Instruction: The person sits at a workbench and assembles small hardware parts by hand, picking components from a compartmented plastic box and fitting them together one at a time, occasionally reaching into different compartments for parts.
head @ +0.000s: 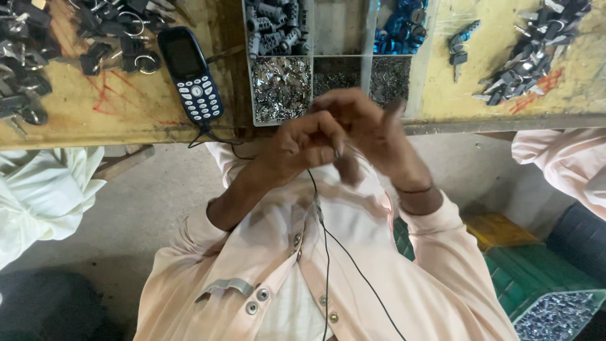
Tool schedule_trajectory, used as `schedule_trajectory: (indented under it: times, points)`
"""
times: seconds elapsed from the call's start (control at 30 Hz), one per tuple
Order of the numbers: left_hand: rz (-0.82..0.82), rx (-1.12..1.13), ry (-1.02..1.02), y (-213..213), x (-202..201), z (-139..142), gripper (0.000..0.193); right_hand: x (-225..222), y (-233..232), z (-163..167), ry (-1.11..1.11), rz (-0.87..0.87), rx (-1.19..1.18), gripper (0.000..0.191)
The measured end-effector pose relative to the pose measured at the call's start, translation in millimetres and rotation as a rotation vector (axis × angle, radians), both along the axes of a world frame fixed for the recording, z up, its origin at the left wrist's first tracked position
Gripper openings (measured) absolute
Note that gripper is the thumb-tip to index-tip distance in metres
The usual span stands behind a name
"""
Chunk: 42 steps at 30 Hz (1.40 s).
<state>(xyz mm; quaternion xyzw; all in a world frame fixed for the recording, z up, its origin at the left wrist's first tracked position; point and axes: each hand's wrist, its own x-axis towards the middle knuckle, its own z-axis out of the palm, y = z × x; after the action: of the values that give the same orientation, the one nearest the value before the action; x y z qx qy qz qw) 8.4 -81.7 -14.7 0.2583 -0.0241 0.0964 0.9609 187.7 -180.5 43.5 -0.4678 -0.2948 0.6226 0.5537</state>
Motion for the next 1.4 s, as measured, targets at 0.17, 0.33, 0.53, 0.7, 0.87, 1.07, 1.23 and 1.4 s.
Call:
schedule_trajectory:
  times: [0.17, 0.33, 0.53, 0.7, 0.87, 1.07, 1.23, 1.4]
  points:
    - [-0.044, 0.161, 0.084, -4.8, -0.7, 3.6, 0.016, -31.6, -1.7, -6.3, 0.075, -0.056, -0.038, 0.100]
    - [0.257, 0.234, 0.134, -30.4, 8.6, 7.1, 0.012, -43.7, -1.2, -5.5, -0.063, -0.166, -0.149, 0.092]
    - [0.293, 0.806, 0.085, -46.6, 11.1, 20.7, 0.012, -42.4, -8.5, -10.7, -0.165, -0.292, 0.094, 0.079]
    - [0.310, 0.827, -0.045, -59.1, 12.3, 32.1, 0.016, -40.4, -18.2, -7.4, -0.150, -0.238, 0.231, 0.080]
    - [0.354, 0.766, -0.016, -49.3, 7.4, 34.3, 0.015, -33.1, -23.3, -18.0, 0.013, -0.149, 0.203, 0.061]
    - [0.372, 0.339, 0.045, -28.7, 3.2, 29.4, 0.009, -7.0, -54.8, -65.5, 0.096, 0.183, -0.130, 0.062]
    - [0.435, 0.557, 0.057, -24.2, 2.4, 31.1, 0.010, -13.9, -70.5, -82.8, 0.118, 0.089, -0.056, 0.055]
    - [0.380, 0.638, 0.111, -22.0, 1.3, 38.5, 0.014, -23.3, -57.4, -55.9, 0.208, 0.096, -0.070, 0.053]
